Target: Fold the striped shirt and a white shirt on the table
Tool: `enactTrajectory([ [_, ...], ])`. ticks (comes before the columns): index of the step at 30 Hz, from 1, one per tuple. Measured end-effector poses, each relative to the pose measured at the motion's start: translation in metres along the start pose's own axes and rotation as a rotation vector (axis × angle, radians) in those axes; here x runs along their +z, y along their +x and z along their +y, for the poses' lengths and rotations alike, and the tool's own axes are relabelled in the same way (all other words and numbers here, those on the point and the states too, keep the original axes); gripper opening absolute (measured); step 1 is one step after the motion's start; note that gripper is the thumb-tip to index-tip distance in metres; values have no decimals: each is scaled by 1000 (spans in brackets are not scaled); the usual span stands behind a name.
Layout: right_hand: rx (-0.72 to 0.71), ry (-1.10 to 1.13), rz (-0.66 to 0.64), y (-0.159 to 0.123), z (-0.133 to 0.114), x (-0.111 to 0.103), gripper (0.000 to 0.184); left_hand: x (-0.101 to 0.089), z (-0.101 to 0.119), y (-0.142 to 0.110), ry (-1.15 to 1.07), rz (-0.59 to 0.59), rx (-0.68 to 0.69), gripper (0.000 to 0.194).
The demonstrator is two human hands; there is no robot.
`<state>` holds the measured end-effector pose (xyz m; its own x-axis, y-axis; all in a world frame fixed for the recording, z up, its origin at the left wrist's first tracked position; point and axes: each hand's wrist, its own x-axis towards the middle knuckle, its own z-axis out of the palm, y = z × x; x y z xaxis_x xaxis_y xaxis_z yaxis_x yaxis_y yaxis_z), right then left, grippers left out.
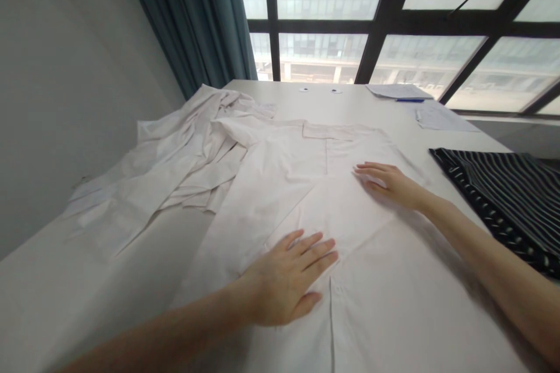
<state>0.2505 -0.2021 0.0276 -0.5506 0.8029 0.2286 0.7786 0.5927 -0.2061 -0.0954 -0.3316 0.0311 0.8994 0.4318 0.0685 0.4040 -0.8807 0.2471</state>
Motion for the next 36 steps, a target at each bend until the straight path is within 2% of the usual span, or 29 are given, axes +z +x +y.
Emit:
enactTrajectory([
  [5, -93, 183, -321, 1, -69, -7, 51, 1, 0, 0, 14, 13, 1, 58],
  [8, -74, 139, -368, -1, -92, 3, 58, 0, 1, 0, 24, 14, 3, 58],
  [10, -63, 91, -347, -1, -94, 12, 59, 0, 1, 0, 28, 4, 2, 57],
  [15, 23, -43, -262, 5, -66, 26, 59, 0, 2, -1, 24, 7, -3, 57],
  [21, 270, -186, -188, 13, -14, 30, 63, -1, 3, -1, 22, -3, -2, 57],
  [29, 468, -234, -112, 40, 53, 31, 66, 0, 4, -2, 5, 6, -8, 58],
  [36, 592, -251, -65, 59, 91, 33, 67, -1, 4, -2, -3, 1, -14, 58],
])
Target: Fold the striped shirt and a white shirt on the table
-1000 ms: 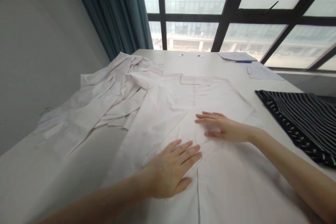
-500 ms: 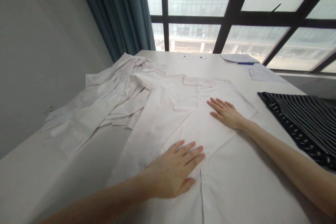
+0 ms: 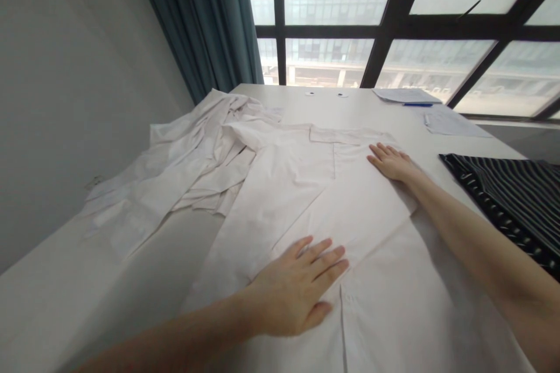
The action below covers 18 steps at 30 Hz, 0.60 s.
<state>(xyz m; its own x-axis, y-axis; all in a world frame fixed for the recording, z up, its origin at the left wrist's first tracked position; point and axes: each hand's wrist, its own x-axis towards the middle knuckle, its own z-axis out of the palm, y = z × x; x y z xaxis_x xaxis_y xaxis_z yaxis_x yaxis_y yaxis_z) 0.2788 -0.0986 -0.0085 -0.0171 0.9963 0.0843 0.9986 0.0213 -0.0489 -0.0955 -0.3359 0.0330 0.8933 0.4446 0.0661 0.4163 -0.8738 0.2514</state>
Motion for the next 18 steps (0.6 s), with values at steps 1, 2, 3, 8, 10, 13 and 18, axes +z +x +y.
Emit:
enactTrajectory([
  [1, 14, 1, -1, 4, 2, 1, 67, 0, 0, 0, 1, -4, -1, 58],
  [2, 27, 1, -3, 8, 4, 1, 67, 0, 0, 0, 1, -5, 0, 58],
  [3, 40, 2, -5, 11, 5, 1, 68, 0, 0, 0, 1, -5, 1, 58],
  [8, 69, 12, 14, 22, 10, 0, 66, 0, 0, 1, 3, -8, 3, 58],
  [10, 63, 18, 37, 23, 12, 0, 63, 0, 0, 1, 3, -6, 4, 58],
  [13, 63, 24, 90, 21, 11, -1, 59, 0, 0, 1, -2, -4, 4, 59],
  [18, 68, 6, 231, 11, -1, -9, 53, 2, -1, 1, -20, 3, 7, 59],
])
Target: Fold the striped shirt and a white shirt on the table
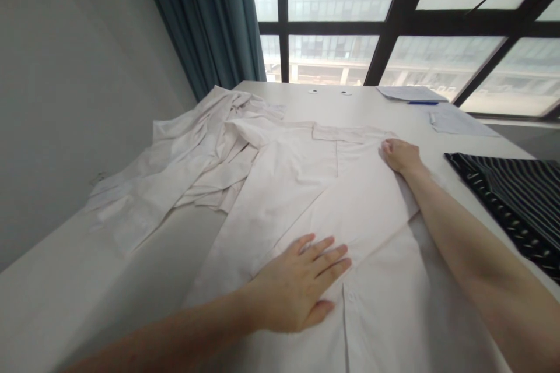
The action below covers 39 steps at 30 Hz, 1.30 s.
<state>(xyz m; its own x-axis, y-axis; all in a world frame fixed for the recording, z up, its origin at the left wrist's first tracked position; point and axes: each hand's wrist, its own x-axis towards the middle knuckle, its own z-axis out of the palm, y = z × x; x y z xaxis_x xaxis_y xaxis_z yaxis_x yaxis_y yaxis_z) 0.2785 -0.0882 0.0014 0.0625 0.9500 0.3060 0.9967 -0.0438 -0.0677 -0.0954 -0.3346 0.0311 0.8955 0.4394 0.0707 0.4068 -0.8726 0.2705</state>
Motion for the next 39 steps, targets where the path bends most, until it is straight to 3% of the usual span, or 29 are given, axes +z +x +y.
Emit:
enactTrajectory([
  [5, -206, 16, 49, -26, -23, -18, 41, 0, -1, 0, 2, 5, 6, 59],
  [10, -370, 67, -11, -89, -51, -36, 42, -1, 0, 0, 20, -1, 0, 58],
  [14, -527, 112, -84, -136, -51, -46, 41, -1, 0, 0, 20, 11, -1, 61],
  [17, -431, 118, -83, -146, -32, -45, 43, 0, -2, 0, 3, 3, 4, 64],
  [21, -268, 147, -16, -139, -5, -35, 45, -1, -2, 0, -26, -18, 5, 67],
  [26, -242, 156, 13, -134, 2, -30, 45, -14, -5, 1, -37, -47, 14, 63],
  [28, -243, 162, 16, -135, 1, -30, 45, -26, -17, 2, -21, 10, -21, 57],
  [31, -245, 171, 19, -135, 0, -31, 44, -51, -53, -3, 97, 218, -179, 49],
  [34, -246, 178, 24, -135, 0, -31, 42, -79, -99, -22, 362, 386, -561, 52],
  [37, -245, 185, 31, -135, -1, -32, 41, -98, -140, -54, 552, 361, -995, 58],
  [39, -246, 187, 35, -135, -1, -32, 42, -106, -159, -76, 557, 267, -1116, 55],
])
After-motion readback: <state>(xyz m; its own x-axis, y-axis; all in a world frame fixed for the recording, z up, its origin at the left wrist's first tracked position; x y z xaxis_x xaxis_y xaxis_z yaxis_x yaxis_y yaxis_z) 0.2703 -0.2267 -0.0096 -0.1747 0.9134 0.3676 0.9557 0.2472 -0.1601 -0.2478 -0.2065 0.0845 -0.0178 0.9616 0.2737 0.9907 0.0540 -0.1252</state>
